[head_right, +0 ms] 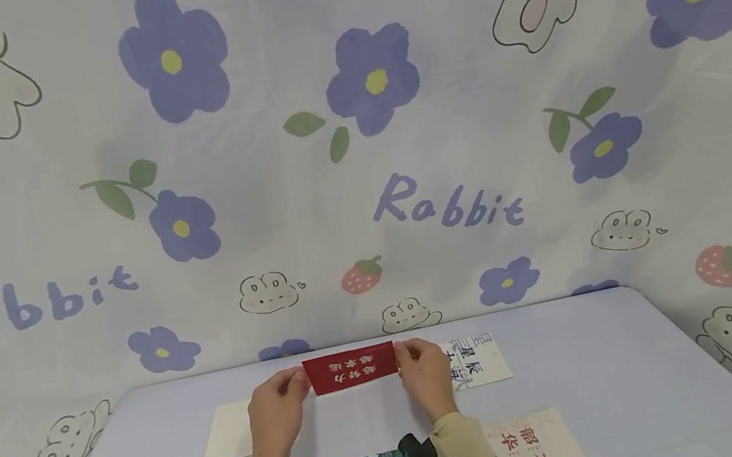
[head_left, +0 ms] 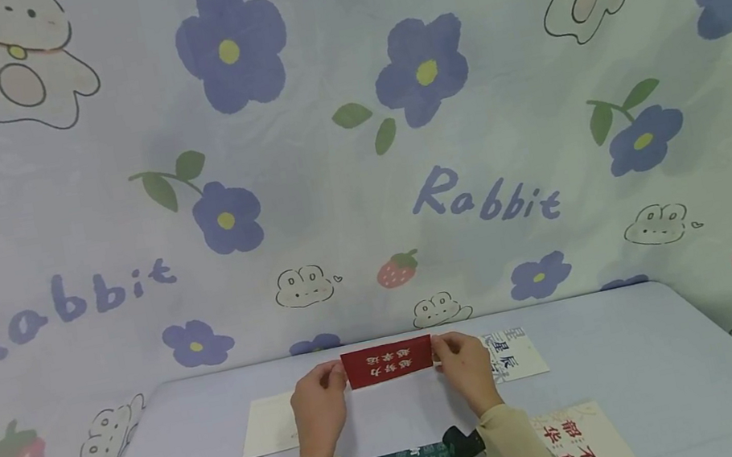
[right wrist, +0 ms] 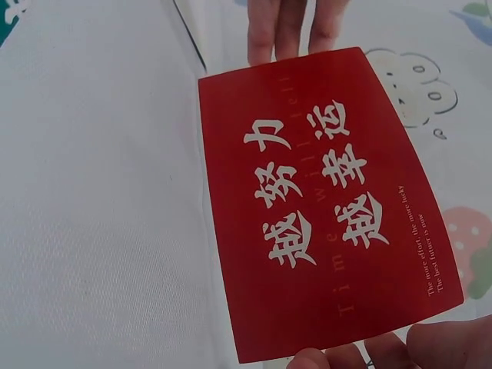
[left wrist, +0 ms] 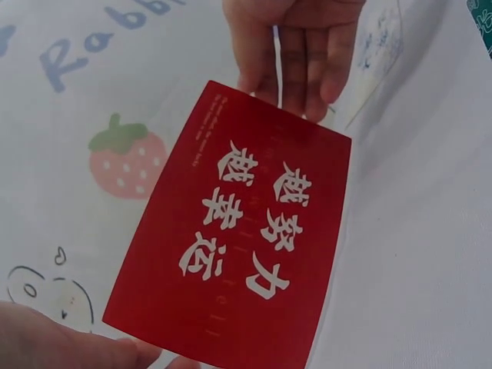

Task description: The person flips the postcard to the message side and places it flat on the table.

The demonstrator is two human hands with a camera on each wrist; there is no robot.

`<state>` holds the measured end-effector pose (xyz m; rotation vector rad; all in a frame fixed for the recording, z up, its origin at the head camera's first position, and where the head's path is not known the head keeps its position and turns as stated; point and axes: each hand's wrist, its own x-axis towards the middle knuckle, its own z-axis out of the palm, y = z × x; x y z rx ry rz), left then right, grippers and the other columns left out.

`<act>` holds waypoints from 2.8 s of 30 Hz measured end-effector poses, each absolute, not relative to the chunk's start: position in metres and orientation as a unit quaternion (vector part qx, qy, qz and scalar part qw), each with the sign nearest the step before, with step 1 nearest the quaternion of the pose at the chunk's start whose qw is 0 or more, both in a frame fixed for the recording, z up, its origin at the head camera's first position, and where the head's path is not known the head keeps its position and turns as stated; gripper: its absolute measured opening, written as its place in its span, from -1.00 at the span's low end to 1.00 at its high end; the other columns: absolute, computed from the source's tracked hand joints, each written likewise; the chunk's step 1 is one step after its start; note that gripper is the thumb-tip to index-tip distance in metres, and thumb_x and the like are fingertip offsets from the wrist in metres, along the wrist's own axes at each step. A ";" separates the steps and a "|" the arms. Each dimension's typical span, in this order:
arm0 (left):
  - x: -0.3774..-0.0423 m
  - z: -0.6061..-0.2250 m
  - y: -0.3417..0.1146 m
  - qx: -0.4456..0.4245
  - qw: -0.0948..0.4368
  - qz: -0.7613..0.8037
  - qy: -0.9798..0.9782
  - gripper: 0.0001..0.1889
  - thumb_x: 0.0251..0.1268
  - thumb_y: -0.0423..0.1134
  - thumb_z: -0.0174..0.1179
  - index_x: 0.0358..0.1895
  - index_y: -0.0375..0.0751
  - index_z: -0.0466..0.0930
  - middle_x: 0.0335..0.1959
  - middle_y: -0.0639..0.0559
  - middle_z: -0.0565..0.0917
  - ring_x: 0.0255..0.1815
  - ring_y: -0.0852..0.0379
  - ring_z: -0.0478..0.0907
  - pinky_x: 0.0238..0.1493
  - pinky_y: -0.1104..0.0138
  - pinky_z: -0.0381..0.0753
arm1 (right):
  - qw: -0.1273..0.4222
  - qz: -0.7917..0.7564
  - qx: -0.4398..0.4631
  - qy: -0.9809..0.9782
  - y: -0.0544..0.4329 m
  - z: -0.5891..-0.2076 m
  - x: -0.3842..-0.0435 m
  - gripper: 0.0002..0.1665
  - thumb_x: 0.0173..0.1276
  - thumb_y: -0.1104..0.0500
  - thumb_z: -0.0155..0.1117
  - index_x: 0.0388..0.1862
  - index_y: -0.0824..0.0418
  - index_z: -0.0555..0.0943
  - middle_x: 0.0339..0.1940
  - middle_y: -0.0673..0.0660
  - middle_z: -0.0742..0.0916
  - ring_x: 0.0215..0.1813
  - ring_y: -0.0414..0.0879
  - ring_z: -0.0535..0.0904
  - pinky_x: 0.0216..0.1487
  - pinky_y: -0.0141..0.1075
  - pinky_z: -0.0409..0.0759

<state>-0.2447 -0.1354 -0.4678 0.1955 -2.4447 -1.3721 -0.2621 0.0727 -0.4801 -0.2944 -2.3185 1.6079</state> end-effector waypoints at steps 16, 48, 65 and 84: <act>-0.246 -0.469 -0.139 0.076 0.145 -0.514 -0.842 -0.70 0.50 -0.22 0.15 0.04 -0.42 0.67 -0.12 -0.26 0.74 -0.17 -0.10 0.73 -0.15 0.13 0.73 | 0.140 0.571 -0.092 -0.803 0.075 -0.483 -0.262 -0.74 0.49 0.20 0.20 -0.11 0.39 0.71 -0.27 0.20 0.76 -0.25 0.00 0.72 -0.24 -0.24 0.74; -0.246 -0.470 -0.147 0.067 0.117 -0.595 -0.792 -0.74 0.46 -0.29 0.21 -0.02 -0.46 0.70 -0.13 -0.27 0.75 -0.11 -0.08 0.75 -0.05 0.26 0.69 | 0.038 0.680 -0.043 -0.731 0.091 -0.475 -0.257 -0.66 0.41 0.31 0.28 0.05 0.54 0.60 -0.11 0.32 0.73 -0.10 0.08 0.76 -0.02 -0.20 0.71; -0.248 -0.468 -0.149 0.066 0.086 -0.618 -0.779 -0.73 0.41 -0.33 0.26 0.03 -0.47 0.68 -0.04 -0.30 0.72 -0.07 -0.08 0.75 -0.07 0.31 0.68 | 0.053 0.639 -0.062 -0.765 0.093 -0.475 -0.257 -0.68 0.30 0.35 0.36 0.02 0.43 0.65 -0.10 0.23 0.76 -0.12 -0.02 0.69 -0.07 -0.21 0.72; -0.251 -0.469 -0.152 0.064 0.076 -0.578 -0.810 -0.78 0.36 -0.37 0.26 0.00 -0.33 0.73 -0.05 -0.19 0.74 -0.10 -0.02 0.72 -0.04 0.23 0.71 | 0.064 0.600 -0.098 -0.791 0.085 -0.478 -0.264 -0.65 0.25 0.42 0.34 0.04 0.36 0.65 -0.08 0.23 0.76 -0.05 0.07 0.71 -0.09 -0.16 0.73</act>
